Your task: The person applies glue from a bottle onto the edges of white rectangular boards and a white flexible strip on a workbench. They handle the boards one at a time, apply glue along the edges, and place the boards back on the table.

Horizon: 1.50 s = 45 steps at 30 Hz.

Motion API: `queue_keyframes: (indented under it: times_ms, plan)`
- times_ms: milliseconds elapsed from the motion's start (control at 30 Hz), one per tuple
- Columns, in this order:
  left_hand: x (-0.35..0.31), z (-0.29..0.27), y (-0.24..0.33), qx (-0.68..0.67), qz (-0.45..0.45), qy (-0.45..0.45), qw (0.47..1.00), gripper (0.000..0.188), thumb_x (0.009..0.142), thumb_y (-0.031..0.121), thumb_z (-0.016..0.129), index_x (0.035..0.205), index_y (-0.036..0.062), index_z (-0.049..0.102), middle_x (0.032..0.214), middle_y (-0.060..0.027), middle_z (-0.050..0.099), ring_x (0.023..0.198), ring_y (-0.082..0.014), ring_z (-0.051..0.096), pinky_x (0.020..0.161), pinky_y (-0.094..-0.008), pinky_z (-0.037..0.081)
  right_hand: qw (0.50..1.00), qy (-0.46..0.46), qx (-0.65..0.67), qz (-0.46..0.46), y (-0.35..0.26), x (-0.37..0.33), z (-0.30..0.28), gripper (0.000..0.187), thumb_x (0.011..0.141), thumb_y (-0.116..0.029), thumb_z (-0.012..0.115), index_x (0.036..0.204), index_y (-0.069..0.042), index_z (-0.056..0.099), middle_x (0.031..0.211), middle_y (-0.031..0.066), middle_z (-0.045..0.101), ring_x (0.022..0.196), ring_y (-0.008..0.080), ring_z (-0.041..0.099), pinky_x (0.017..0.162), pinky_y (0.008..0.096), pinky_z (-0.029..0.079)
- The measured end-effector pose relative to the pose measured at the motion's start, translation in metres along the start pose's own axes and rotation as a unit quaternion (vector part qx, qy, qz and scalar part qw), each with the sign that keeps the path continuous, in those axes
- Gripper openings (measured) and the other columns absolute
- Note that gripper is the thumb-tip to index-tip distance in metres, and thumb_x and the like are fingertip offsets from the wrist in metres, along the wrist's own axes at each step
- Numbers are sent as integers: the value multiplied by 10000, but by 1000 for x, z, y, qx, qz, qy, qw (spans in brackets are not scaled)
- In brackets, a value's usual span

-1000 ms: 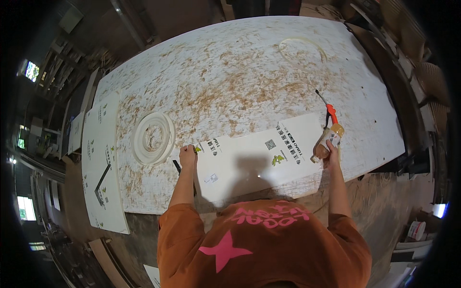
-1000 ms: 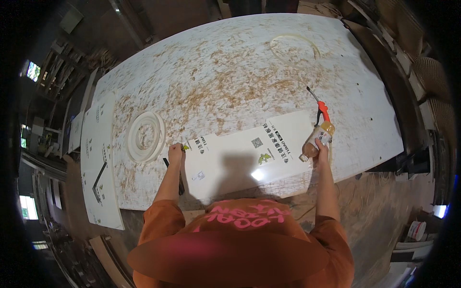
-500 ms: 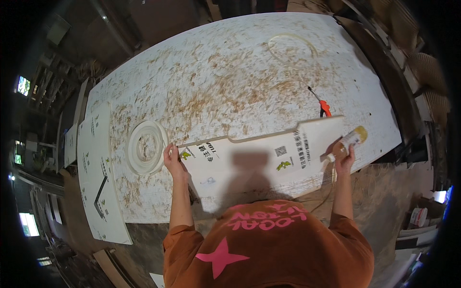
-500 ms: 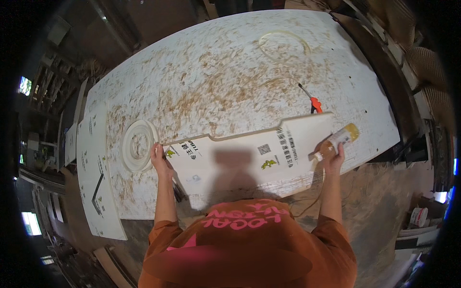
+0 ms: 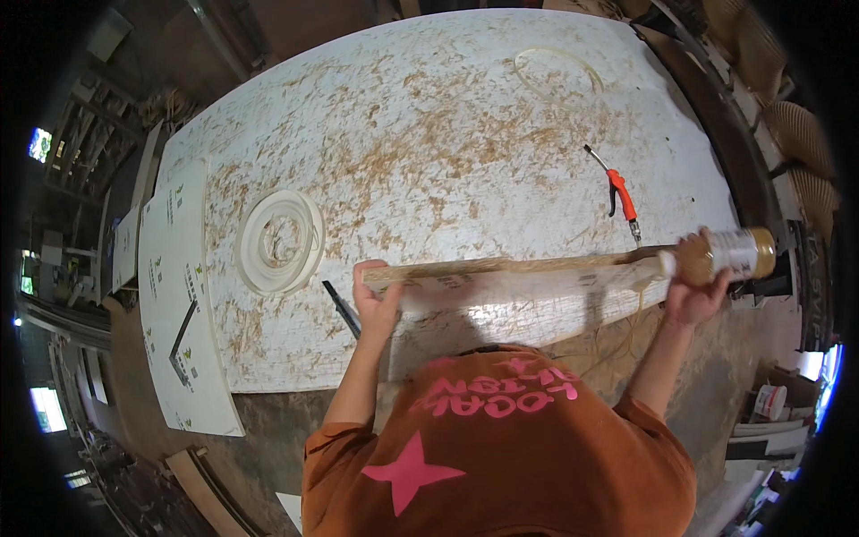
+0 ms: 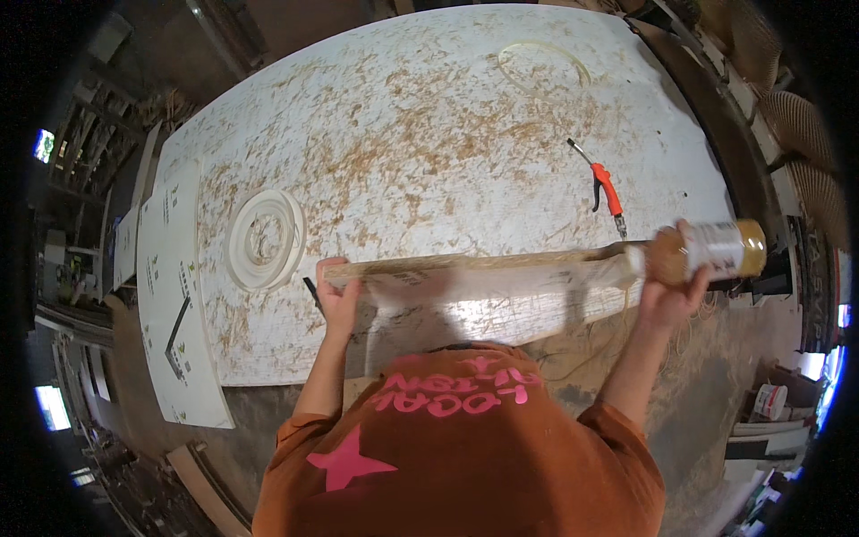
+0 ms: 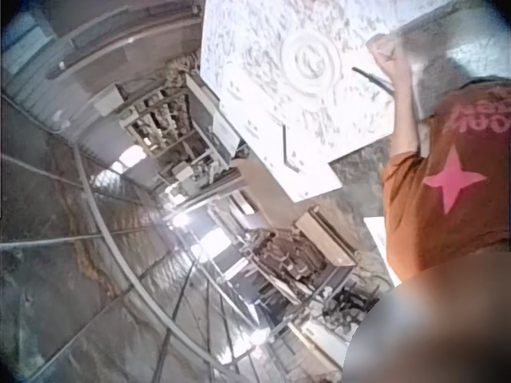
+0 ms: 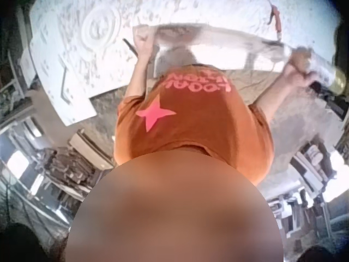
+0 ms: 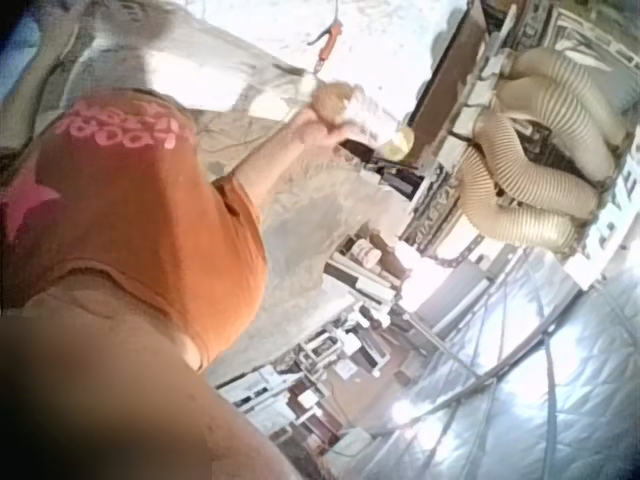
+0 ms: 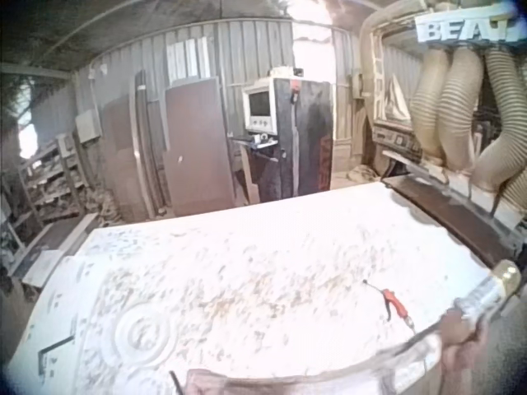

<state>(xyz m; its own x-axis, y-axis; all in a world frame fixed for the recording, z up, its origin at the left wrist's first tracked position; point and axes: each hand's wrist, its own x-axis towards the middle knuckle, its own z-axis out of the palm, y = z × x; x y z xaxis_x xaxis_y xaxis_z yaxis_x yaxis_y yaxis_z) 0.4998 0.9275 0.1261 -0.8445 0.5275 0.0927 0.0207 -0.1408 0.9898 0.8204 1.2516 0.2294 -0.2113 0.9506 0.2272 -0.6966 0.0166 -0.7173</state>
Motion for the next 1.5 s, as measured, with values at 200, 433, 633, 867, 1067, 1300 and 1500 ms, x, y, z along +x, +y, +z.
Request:
queue_keyframes:
  times_ms: [200,433,633,867,1067,1300,1500]
  plan:
    - [-10,-15,6,126,110,-95,981,244,841,43,650,1026,40,491,914,-46,552,807,-110,535,738,-268,460,971,-141,-161,106,88,-80,121,585,838,-302,656,1291,4,446,1237,135,554,1121,198,539,933,346,445]
    - [-17,-18,2,15,-32,-105,994,301,830,152,669,1046,26,502,861,-80,622,785,-143,588,712,-292,475,928,-281,-215,116,130,-149,218,400,693,-65,770,1052,27,618,1015,86,666,897,158,638,804,315,508]
    - [-17,-24,-9,64,16,-123,990,338,862,218,642,1092,23,490,955,-158,675,859,-213,659,751,-326,486,886,-307,-342,59,151,-168,224,369,662,-121,798,982,-10,651,971,99,676,901,214,637,817,341,487]
    - [-19,-23,7,16,-3,-143,990,246,864,86,626,1066,21,503,1019,-121,624,947,-191,598,843,-320,458,811,-292,-501,-71,158,-183,234,447,607,-270,832,971,-82,653,957,91,657,879,277,567,815,378,414]
    - [-23,-23,13,92,109,-105,984,317,826,80,678,1080,-5,510,927,-168,665,847,-281,671,721,-353,509,816,-272,-490,-141,162,-192,247,544,576,-297,840,1027,-83,625,946,95,653,864,281,549,805,385,419]
    - [-23,-23,3,39,43,-116,992,276,828,97,674,1039,14,518,917,-154,635,851,-288,634,733,-358,486,840,-211,-490,-97,160,-193,244,498,573,-286,843,978,-74,645,936,91,651,859,276,551,797,381,423]
    - [-21,-21,-5,32,73,-110,991,271,817,102,686,1012,13,521,921,-147,651,856,-293,646,732,-360,490,785,-238,-535,-203,156,-200,254,519,583,-304,835,1010,-85,636,922,66,656,825,263,538,778,368,391]
